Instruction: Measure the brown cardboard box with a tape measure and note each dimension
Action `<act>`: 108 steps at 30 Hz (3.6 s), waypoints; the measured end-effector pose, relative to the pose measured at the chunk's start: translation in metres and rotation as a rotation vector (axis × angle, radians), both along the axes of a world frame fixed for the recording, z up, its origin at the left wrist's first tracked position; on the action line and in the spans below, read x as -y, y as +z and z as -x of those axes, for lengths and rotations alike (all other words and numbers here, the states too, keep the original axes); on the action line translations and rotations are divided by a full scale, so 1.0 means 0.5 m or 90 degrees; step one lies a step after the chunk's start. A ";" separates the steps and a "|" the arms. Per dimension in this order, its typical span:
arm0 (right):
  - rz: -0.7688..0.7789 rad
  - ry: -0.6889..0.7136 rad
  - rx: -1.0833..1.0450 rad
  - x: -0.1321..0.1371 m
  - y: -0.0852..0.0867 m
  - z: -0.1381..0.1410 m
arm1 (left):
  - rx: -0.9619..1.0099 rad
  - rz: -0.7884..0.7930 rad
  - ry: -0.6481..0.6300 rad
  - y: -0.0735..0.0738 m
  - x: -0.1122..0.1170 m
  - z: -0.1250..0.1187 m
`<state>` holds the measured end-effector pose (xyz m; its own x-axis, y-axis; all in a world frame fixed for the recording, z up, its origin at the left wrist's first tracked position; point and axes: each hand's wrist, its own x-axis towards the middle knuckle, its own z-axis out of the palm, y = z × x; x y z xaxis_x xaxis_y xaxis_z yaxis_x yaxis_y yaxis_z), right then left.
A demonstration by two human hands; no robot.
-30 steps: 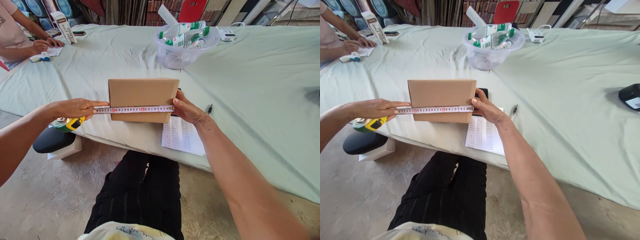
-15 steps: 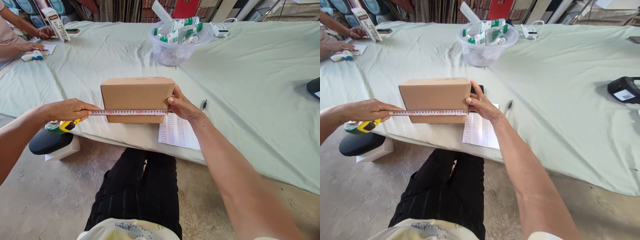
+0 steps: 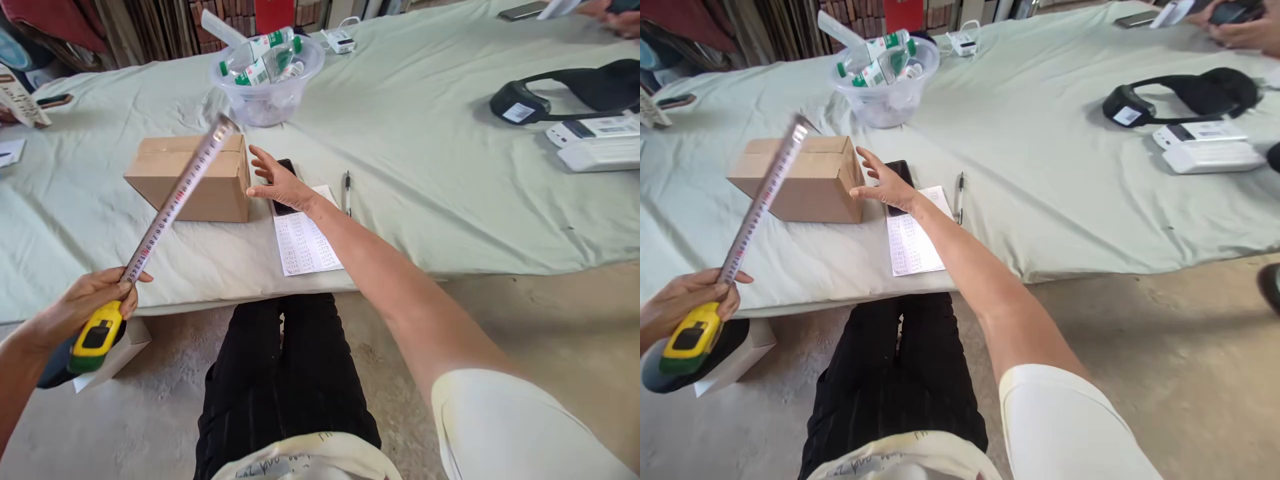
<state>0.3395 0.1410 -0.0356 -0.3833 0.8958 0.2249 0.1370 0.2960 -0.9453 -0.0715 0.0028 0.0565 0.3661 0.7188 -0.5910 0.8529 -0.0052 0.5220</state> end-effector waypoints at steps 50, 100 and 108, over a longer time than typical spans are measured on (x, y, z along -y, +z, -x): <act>0.013 -0.514 0.047 0.176 -0.106 -0.202 | 0.867 0.615 0.377 -0.185 -0.081 -0.628; -0.016 -0.515 0.146 0.176 -0.098 -0.196 | 0.842 0.691 0.372 -0.197 -0.103 -0.622; -0.024 -0.507 0.175 0.176 -0.103 -0.200 | 0.839 0.701 0.362 -0.200 -0.105 -0.624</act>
<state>0.4394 0.0532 -0.0870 0.3144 0.9154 0.2515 0.5424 0.0442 -0.8390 0.2406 0.0554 -0.0437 0.8139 0.4317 -0.3888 -0.3043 0.8868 0.3477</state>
